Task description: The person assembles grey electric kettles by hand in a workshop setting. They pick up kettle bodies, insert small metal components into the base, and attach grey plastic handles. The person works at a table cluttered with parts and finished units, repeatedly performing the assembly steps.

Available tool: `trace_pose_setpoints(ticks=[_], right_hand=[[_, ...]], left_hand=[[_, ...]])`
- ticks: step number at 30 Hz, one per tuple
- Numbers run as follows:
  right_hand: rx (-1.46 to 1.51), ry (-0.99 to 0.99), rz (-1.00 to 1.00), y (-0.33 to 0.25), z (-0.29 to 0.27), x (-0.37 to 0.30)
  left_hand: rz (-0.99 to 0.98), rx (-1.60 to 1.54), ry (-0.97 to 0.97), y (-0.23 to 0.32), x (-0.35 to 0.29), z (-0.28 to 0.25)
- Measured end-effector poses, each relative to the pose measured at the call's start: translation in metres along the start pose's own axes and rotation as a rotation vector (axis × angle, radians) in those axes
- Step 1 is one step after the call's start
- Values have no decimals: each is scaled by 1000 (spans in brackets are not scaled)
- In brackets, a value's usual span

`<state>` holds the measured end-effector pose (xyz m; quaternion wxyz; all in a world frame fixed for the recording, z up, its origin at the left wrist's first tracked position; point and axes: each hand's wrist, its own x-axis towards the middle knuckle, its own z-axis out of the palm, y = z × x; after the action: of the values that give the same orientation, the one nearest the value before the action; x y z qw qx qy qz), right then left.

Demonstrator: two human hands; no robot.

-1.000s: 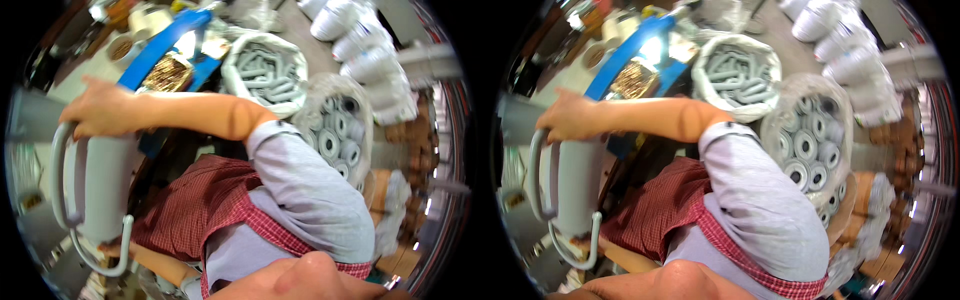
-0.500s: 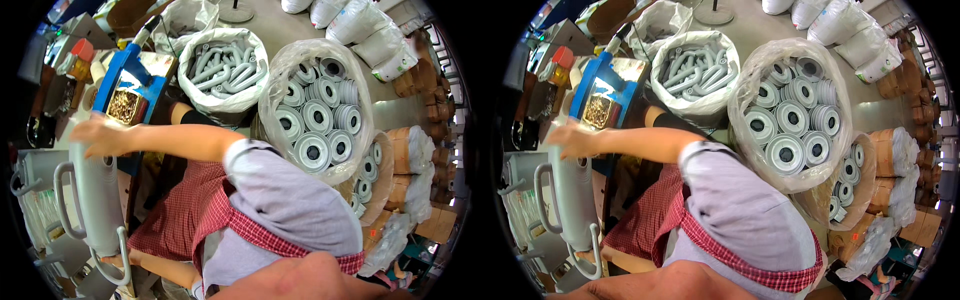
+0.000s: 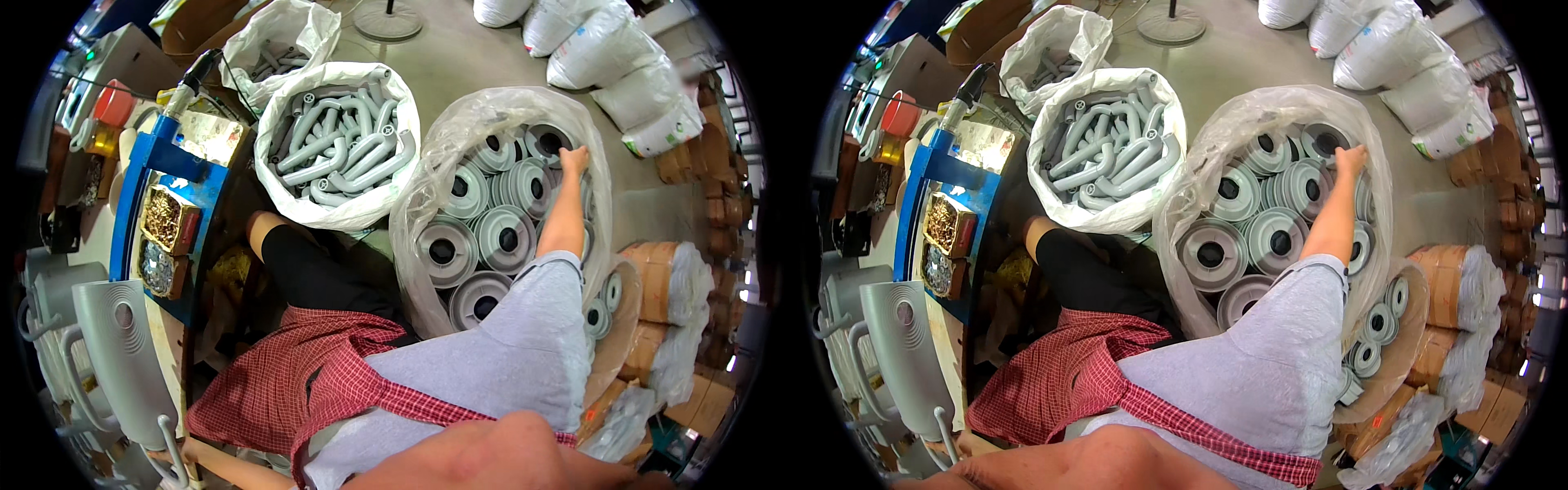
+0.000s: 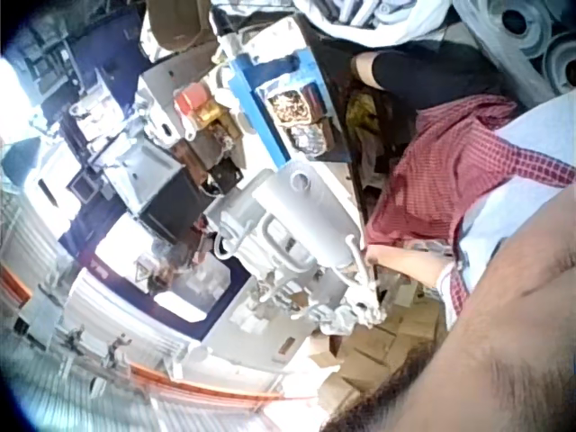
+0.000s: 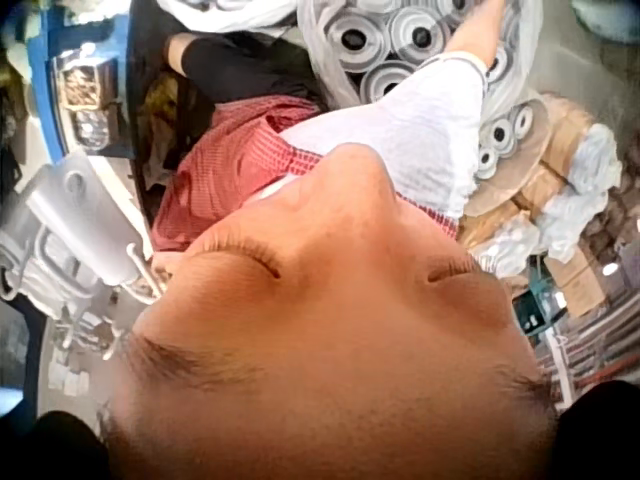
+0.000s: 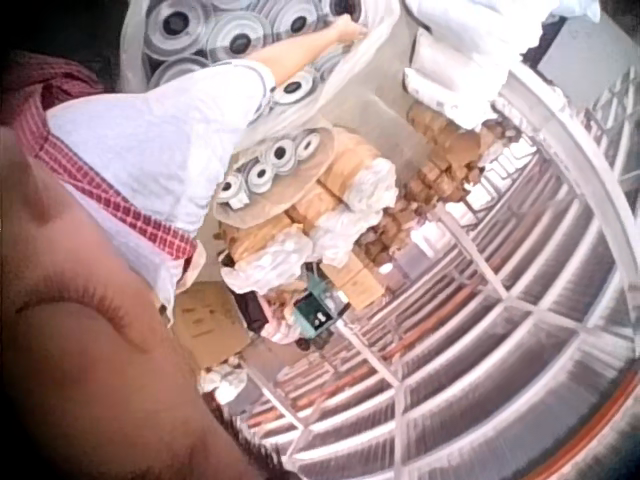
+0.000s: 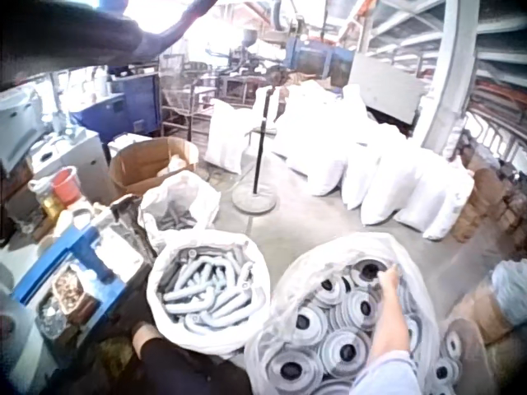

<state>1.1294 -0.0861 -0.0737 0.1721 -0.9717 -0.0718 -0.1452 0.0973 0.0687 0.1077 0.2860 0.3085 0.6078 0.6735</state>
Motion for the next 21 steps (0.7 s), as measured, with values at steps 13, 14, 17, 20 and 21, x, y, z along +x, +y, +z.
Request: trace_pose_setpoints(ticks=[13,14,17,20,21], right_hand=[[-76,-139,-593,-122,-167,-82],[-11,-317,-588,-143,-198,-93],[411,-962,-553,-214,-267,-154],[959,-1042,-858,-293,-285,-303],[1072,-1070,-890,-321,-290,-355]], left_hand=[[-110,-92,27,-14,-62,-17],[-126,-111,32,-13,-68,-26],[-166,-255,-15,-14,-72,-37],[-197,-379,-6,-27,-76,-53],[-211,-413,-10,-28,-79,-50]])
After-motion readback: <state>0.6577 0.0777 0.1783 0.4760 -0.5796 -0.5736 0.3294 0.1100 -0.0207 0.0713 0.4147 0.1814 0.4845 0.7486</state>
